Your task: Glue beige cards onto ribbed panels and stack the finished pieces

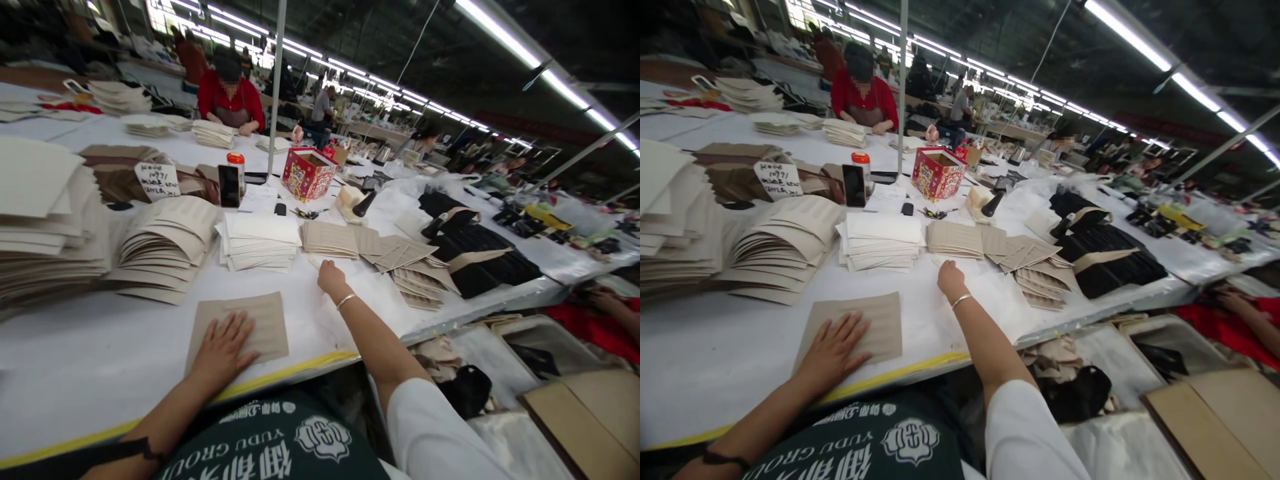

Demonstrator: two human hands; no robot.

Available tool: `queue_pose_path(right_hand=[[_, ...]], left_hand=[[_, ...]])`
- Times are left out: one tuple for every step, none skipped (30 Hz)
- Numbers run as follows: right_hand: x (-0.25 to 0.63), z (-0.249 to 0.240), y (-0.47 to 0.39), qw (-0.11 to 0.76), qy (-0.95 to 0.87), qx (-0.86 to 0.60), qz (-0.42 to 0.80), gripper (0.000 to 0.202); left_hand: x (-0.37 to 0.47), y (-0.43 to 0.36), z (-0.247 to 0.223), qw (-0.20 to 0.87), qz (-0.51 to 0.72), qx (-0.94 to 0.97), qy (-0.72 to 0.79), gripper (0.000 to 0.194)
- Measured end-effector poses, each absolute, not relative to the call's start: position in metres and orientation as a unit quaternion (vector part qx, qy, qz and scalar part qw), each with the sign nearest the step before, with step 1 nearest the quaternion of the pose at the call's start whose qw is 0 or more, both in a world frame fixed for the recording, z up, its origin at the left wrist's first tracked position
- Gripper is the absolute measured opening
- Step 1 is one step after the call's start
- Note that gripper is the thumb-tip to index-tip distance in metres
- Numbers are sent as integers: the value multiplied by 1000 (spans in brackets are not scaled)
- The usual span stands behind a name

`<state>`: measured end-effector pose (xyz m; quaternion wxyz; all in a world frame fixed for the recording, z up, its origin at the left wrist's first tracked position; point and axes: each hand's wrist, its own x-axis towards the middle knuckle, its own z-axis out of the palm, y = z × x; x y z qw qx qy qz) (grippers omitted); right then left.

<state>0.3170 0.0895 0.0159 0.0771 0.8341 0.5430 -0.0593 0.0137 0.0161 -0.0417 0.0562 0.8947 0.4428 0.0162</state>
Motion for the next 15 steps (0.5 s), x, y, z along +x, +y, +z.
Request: queue_pose_path(right_hand=[[320,13,98,87,537,836,-70,35],[322,10,105,90,538,835,-76,34],[324,8,109,88,540,833,-78,33],[325,8,111,85,544,831,-80,32],[327,10,111,81,547,829,-80,32],[329,13,109,79,550,828,-78,32],[331,18,106,70,552,828,-70,32],[332,23,101,44,555,829,-57,33],[332,28,95,-1,561,826,-50,32],[330,32,88,-64,569,818,-58,31],[326,35,81,-139,576,801,-89,28],[318,37,74,-216,580,772,-141,26],[309,36,68,-283,578,737,-208,23],[297,34,63,-329,570,701,-274,23],[284,30,60,-356,562,673,-324,23]], left_hand=[[14,19,-41,63,11,893,446,59],[15,22,-39,68,6,891,449,61],[14,25,-38,72,4,889,452,64],[14,28,-37,73,6,888,453,68],[14,32,-37,72,11,888,455,72],[14,35,-37,69,17,887,457,75],[13,37,-37,65,24,886,458,76],[13,39,-38,63,31,885,460,77],[13,40,-40,61,36,883,464,76],[13,41,-41,61,40,881,467,74],[14,41,-41,62,43,880,469,72],[14,41,-42,64,44,879,470,70],[14,41,-42,67,44,879,470,69],[15,40,-42,68,46,878,471,68],[15,40,-42,68,47,876,475,68]])
